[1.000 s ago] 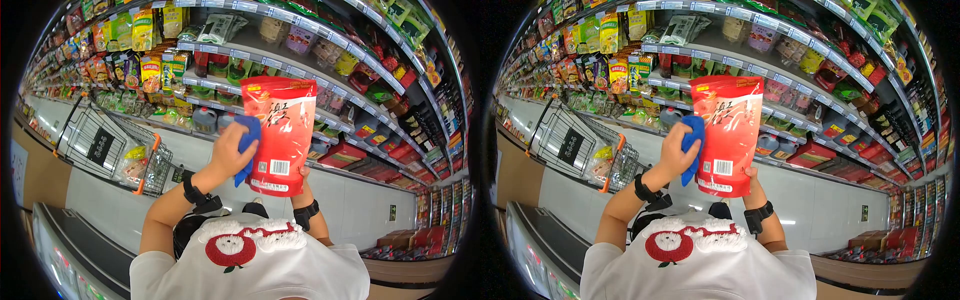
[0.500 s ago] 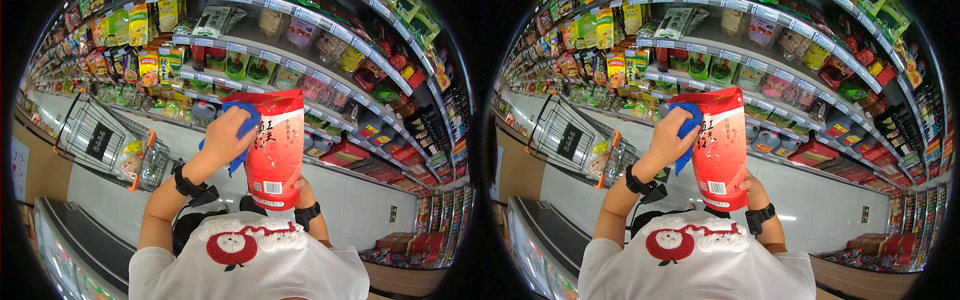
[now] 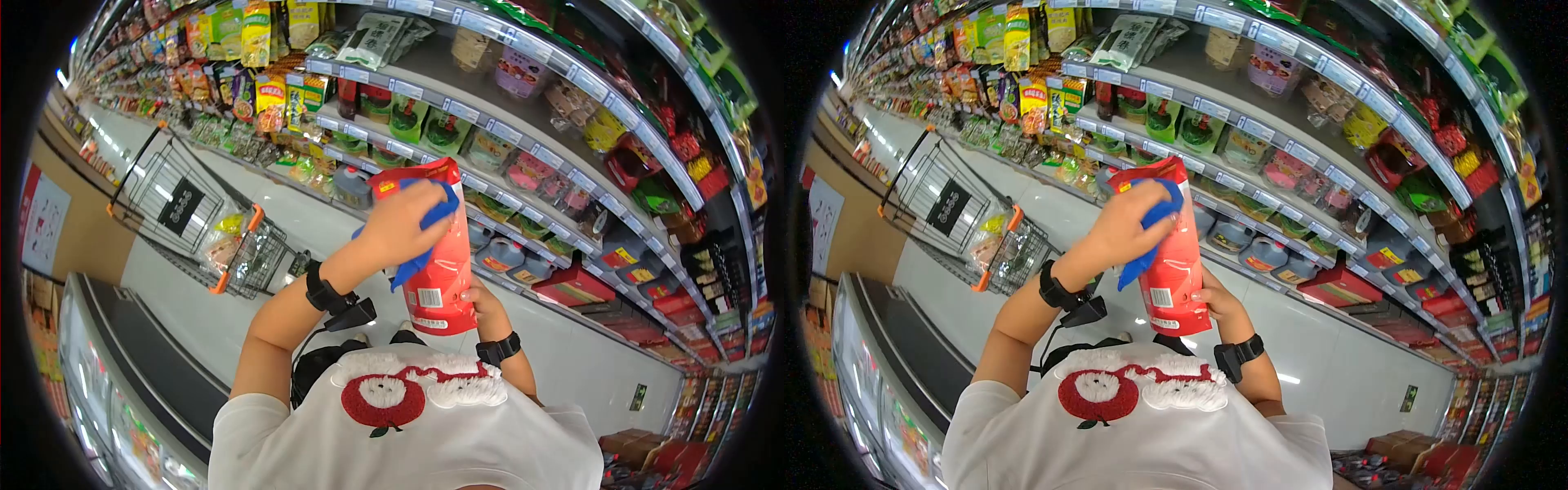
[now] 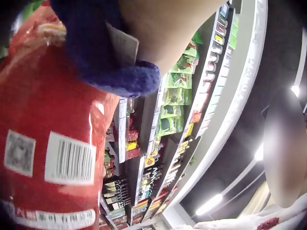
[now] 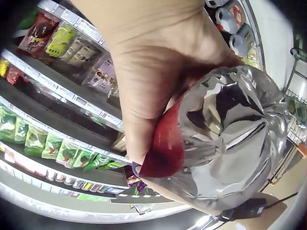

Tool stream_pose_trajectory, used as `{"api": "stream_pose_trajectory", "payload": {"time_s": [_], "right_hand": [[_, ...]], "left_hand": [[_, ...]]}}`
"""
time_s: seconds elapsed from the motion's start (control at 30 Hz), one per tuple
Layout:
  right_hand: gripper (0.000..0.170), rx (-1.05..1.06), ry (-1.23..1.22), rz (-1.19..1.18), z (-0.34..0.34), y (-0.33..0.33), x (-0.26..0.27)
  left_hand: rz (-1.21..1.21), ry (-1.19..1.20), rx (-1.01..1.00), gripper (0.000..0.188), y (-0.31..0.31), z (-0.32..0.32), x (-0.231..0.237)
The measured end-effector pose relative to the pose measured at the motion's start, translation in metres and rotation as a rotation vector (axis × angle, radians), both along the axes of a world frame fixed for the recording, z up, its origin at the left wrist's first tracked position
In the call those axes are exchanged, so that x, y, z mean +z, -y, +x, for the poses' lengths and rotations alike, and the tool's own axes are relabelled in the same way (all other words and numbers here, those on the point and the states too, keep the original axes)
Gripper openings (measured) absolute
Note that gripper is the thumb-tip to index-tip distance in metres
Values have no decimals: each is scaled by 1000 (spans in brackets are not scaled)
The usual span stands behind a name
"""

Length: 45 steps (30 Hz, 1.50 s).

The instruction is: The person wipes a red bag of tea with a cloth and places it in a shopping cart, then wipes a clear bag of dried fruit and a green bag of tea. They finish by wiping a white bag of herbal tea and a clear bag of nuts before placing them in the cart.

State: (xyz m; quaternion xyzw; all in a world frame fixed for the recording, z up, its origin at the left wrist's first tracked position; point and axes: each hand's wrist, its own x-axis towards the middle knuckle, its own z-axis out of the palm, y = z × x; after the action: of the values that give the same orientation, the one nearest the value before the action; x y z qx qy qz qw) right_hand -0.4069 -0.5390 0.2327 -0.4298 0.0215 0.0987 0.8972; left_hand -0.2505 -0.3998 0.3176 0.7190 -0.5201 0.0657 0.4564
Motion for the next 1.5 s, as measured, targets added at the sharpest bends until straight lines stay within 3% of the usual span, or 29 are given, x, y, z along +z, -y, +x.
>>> {"api": "stream_pose_trajectory", "payload": {"time_s": [0.1,0.2,0.3,0.37,0.47,0.6,0.67,0.8,0.83,0.9,1.0,1.1,1.13,1.23,1.27,1.37,1.5], "right_hand": [[90,-16,-88,1,7,17,-25],[69,-127,-176,-14,15,26,-48],[58,-93,-214,123,36,27,-76],[58,-116,-220,238,52,9,-63],[60,-96,-241,237,69,-16,-52],[64,101,-211,462,99,-51,-58],[67,149,-214,524,109,-76,-46],[72,216,-131,502,128,-129,-12],[73,212,-97,469,133,-140,-8],[68,194,-70,499,143,-164,-4],[62,122,-135,601,157,-199,14],[61,144,-216,614,173,-223,12],[61,197,-213,604,176,-231,8],[60,226,-224,541,183,-259,4],[59,217,-207,515,184,-269,5],[53,259,-227,485,194,-294,-1],[51,320,-271,465,221,-320,-2]], "left_hand": [[135,1,-83,23,-3,-19,-19],[186,-73,-168,22,-8,-41,-36],[161,-141,-172,22,-17,-50,-50],[140,-167,-140,22,-29,-51,-59],[142,-255,-13,21,-55,-49,-62],[135,-126,429,23,-102,-42,-63],[86,-170,658,22,-131,-31,-66],[-78,-318,862,20,-189,-12,-80],[-105,-551,836,19,-200,-12,-79],[-420,-1012,776,22,-218,-5,-91],[-930,-1388,597,23,-238,-10,-98],[-624,-872,888,22,-256,-15,-94],[-425,-681,938,22,-265,-22,-77],[-68,90,863,26,-279,-30,-55],[26,209,819,33,-280,-28,-55],[241,306,822,36,-286,-23,-67],[282,343,898,37,-313,-13,-83]]}}
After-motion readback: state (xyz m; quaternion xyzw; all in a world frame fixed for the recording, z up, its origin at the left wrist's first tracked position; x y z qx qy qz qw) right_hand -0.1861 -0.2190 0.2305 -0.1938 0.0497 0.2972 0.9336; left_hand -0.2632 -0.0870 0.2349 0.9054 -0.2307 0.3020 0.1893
